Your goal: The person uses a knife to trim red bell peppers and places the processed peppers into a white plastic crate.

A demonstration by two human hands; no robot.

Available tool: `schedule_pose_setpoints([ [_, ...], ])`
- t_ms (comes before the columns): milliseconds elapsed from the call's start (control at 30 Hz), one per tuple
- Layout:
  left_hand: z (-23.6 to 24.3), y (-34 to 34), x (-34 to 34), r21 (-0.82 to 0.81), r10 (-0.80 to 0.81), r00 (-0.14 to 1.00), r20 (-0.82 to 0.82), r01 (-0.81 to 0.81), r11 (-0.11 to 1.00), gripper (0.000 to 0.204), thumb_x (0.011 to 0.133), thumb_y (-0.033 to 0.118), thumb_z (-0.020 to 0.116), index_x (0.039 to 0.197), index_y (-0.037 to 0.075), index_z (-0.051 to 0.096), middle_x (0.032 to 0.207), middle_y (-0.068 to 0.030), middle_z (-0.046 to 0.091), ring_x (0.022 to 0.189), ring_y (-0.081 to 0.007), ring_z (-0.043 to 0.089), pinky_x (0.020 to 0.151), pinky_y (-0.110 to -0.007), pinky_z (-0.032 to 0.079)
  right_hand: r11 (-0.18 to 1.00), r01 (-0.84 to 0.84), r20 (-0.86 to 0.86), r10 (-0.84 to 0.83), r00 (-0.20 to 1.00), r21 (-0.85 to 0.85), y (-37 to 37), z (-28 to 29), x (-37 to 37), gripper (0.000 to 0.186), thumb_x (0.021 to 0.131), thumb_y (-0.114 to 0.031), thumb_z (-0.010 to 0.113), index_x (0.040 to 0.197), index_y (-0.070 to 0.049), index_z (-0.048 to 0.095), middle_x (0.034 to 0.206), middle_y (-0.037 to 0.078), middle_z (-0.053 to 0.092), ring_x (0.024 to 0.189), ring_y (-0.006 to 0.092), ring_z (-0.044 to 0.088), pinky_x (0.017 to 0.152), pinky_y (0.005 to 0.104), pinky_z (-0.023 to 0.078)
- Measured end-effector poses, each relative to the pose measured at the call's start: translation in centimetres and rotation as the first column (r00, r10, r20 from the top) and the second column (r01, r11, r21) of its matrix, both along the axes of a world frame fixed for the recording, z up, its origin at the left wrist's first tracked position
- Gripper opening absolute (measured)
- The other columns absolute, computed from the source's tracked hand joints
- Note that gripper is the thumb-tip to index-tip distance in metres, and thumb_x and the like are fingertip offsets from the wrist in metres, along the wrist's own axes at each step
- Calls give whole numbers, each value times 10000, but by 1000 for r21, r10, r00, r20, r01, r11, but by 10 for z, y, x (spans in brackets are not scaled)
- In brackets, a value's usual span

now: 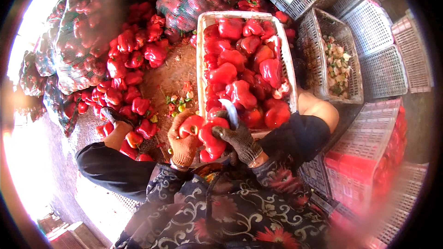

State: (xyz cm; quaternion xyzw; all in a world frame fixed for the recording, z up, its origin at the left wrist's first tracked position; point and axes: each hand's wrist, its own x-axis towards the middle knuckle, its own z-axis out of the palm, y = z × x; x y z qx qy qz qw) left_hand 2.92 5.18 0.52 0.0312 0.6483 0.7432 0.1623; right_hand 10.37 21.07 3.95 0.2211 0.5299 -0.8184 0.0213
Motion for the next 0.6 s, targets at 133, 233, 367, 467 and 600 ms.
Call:
schedule_pose_setpoints([
  [133,13,9,-15,99,224,954,197,-246,964,551,745,-38,669,1276,41,544,1049,-48,651,767,-100,596,615,-238,513,965,77,4,-80,997,250,-2,3,26,776,778,-78,783,1445,-73,386,1121,30,518,1037,142,496,953,300,430],
  [233,6,2,-26,156,178,972,154,-202,967,603,806,66,651,1374,63,449,1071,-40,610,776,-115,578,634,-247,506,971,89,135,-121,983,223,12,12,38,706,815,-162,774,1416,-80,414,1091,38,558,799,127,575,710,285,516],
  [367,-30,-29,-27,497,-126,955,269,-26,868,663,902,482,618,1382,60,441,1231,-105,591,1046,-223,610,873,-397,530,836,209,167,-334,928,508,70,46,14,590,869,-310,720,1349,-61,485,934,42,638,632,98,573,513,252,480],
  [467,-20,-24,-21,598,-169,929,329,-66,799,669,901,490,604,1378,49,446,1266,-122,584,1120,-290,590,987,-537,453,856,154,102,-233,967,494,130,30,-31,542,867,-403,694,1255,-50,558,755,30,614,435,112,493,381,292,419],
  [600,11,-1,-19,649,-292,911,291,36,760,624,829,295,699,1330,-2,476,1232,-130,594,1072,-281,608,988,-475,459,-93,-192,181,-113,977,977,199,-81,-76,617,848,-318,679,1407,-204,443,1116,221,635,981,360,654,801,459,540],
])
